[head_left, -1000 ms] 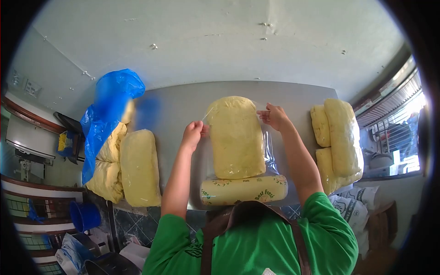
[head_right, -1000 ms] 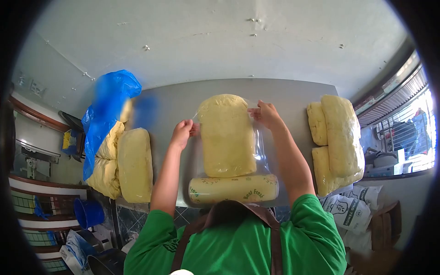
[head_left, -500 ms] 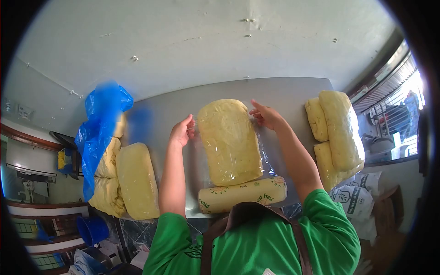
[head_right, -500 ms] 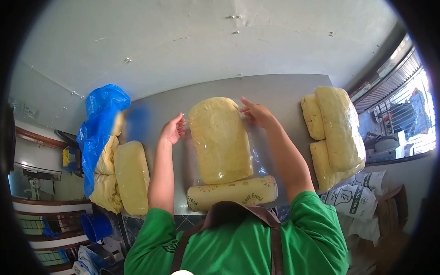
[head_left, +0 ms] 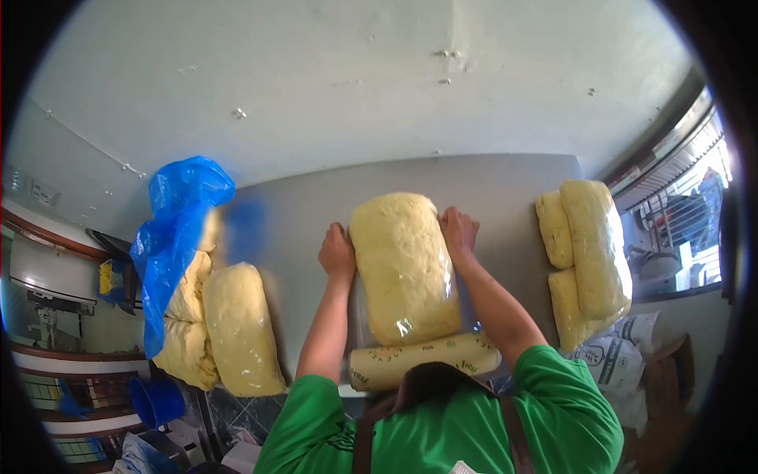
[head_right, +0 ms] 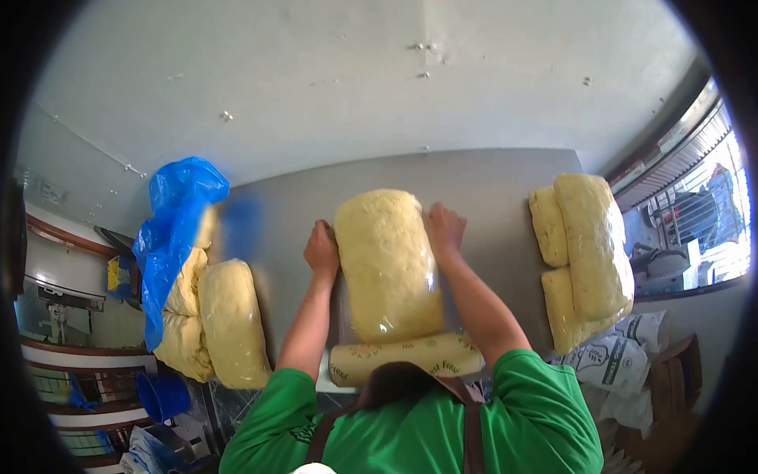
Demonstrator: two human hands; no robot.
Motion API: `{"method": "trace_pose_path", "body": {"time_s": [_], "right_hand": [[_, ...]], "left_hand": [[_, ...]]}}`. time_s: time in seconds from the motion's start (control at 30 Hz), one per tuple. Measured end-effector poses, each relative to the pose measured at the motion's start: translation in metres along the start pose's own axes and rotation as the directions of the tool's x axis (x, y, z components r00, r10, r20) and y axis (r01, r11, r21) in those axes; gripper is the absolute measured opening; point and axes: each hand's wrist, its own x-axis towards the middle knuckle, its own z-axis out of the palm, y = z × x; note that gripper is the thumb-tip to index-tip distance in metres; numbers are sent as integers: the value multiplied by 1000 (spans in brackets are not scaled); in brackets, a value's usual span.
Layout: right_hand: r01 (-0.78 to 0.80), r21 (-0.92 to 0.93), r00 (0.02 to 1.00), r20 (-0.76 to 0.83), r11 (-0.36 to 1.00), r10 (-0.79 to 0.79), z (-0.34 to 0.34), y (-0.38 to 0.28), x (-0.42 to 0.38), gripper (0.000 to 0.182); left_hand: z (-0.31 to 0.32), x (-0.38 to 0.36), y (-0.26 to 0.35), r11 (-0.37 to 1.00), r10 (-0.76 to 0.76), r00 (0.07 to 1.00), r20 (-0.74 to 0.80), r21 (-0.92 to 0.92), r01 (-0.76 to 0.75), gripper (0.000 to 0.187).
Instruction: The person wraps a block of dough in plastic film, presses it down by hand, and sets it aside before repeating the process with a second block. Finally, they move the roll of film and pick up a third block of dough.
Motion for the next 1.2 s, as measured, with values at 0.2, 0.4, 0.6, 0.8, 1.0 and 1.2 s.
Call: {"method": "trace_pose_path", "body": {"time_s": [0.2,0.4,0.6,0.8,1.0,1.2], "right_hand": [[-155,287,955,287,945,70,6,13,28,23],[-139,851,894,328,507,-305,-8,31,-65,73],[-298,855,867,428,424,-253,-30,-5,-67,76],[-239,772,891,416,588,-184,-38,-14,-8,68],[-119,335,926,378,935,-18,-86,13,-121,42],[-447,237,809,518,862,278,-105,16,-175,40]], "left_hand": [[2,36,-16,1000,-16,963,269,-16,22,34],[-9,-29,-34,796,5,832,555,-506,332,68],[-13,-14,20,118,135,734,666,-746,655,78],[-13,5,27,448,-147,619,771,-506,737,74],[-113,-61,35,917,-138,616,776,-135,376,53],[-152,-104,51,902,-274,611,743,-22,431,33]]}}
